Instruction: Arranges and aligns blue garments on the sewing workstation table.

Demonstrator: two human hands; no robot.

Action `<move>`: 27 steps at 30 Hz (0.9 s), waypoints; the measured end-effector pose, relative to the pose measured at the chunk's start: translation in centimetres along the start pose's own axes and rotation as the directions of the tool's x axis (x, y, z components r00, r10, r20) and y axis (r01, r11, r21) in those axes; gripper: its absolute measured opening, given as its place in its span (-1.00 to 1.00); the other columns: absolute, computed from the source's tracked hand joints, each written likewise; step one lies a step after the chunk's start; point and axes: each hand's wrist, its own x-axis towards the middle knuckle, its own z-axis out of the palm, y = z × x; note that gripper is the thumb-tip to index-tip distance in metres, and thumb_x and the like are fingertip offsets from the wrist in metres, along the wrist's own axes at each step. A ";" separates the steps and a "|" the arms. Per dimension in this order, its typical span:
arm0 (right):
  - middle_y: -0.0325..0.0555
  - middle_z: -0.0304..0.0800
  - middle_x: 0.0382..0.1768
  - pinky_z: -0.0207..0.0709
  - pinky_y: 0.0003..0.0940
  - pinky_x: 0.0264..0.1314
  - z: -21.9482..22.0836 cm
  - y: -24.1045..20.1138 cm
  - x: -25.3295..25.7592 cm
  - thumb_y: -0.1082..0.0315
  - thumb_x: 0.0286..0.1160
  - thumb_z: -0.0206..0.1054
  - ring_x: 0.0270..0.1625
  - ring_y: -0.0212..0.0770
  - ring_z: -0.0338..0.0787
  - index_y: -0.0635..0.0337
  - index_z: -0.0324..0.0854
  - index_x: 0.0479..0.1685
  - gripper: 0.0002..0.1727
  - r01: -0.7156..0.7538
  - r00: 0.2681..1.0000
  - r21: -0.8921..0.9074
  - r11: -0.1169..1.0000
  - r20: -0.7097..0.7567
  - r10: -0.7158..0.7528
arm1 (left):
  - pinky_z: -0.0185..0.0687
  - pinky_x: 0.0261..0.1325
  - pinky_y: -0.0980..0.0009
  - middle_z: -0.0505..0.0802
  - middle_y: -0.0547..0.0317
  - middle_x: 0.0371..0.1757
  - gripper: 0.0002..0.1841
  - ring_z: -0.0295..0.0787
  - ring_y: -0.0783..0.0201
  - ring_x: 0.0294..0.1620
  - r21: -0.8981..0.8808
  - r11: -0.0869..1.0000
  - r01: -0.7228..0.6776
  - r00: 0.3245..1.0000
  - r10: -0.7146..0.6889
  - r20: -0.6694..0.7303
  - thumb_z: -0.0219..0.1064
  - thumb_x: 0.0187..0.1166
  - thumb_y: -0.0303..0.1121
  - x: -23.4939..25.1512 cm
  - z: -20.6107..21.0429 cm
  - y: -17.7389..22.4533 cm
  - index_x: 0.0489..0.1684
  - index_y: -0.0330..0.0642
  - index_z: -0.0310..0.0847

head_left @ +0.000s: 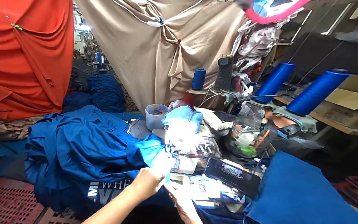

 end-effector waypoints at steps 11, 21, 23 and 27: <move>-0.31 0.62 -0.58 0.43 -0.48 -0.39 0.3 -3.6 3.3 0.36 0.61 0.35 -0.55 -0.48 0.50 0.25 0.75 -0.42 -0.77 -0.005 0.981 -0.160 0.987 -0.190 -0.026 | 0.49 0.48 -0.15 0.79 -0.17 0.33 -0.57 0.67 -0.14 0.46 0.101 0.913 0.396 0.877 -0.409 0.254 0.04 0.81 -0.14 7.4 0.2 1.2 0.24 -0.24 0.75; -0.07 0.82 -0.35 0.67 -0.39 -0.32 -0.5 -1.9 -1.9 0.42 0.61 0.34 -0.40 -0.35 0.75 0.43 0.77 -0.10 -0.80 0.034 0.980 -0.117 0.993 -0.191 -0.056 | 0.39 0.50 -0.18 0.80 -0.21 0.28 -0.65 0.60 -0.23 0.46 0.200 0.925 0.325 0.915 -0.360 0.182 0.30 0.64 -0.23 2.4 -2.6 -0.8 0.23 -0.25 0.74; -0.04 0.86 -0.31 0.75 -0.36 -0.25 -0.9 -0.9 -2.9 0.45 0.57 0.35 -0.34 -0.32 0.82 0.45 0.77 0.02 -0.77 0.057 0.976 -0.102 0.993 -0.205 -0.078 | 0.42 0.41 -0.21 0.84 -0.20 0.11 -0.73 0.65 -0.25 0.35 0.269 0.919 0.289 0.947 -0.315 0.058 0.37 0.59 -0.27 0.2 -2.8 -2.6 0.03 -0.26 0.82; -0.18 0.88 -0.30 0.65 -0.55 -0.11 -0.7 -0.3 -3.4 0.45 0.46 0.43 -0.29 -0.51 0.75 0.34 0.82 -0.25 -0.88 0.131 0.966 -0.096 0.987 -0.213 -0.149 | 0.65 0.24 -0.10 0.92 0.05 -0.07 -0.82 0.82 -0.05 0.16 0.204 0.977 0.058 0.970 -0.007 -0.243 0.45 0.48 -0.24 -2.4 -1.3 -3.8 -0.26 -0.14 0.88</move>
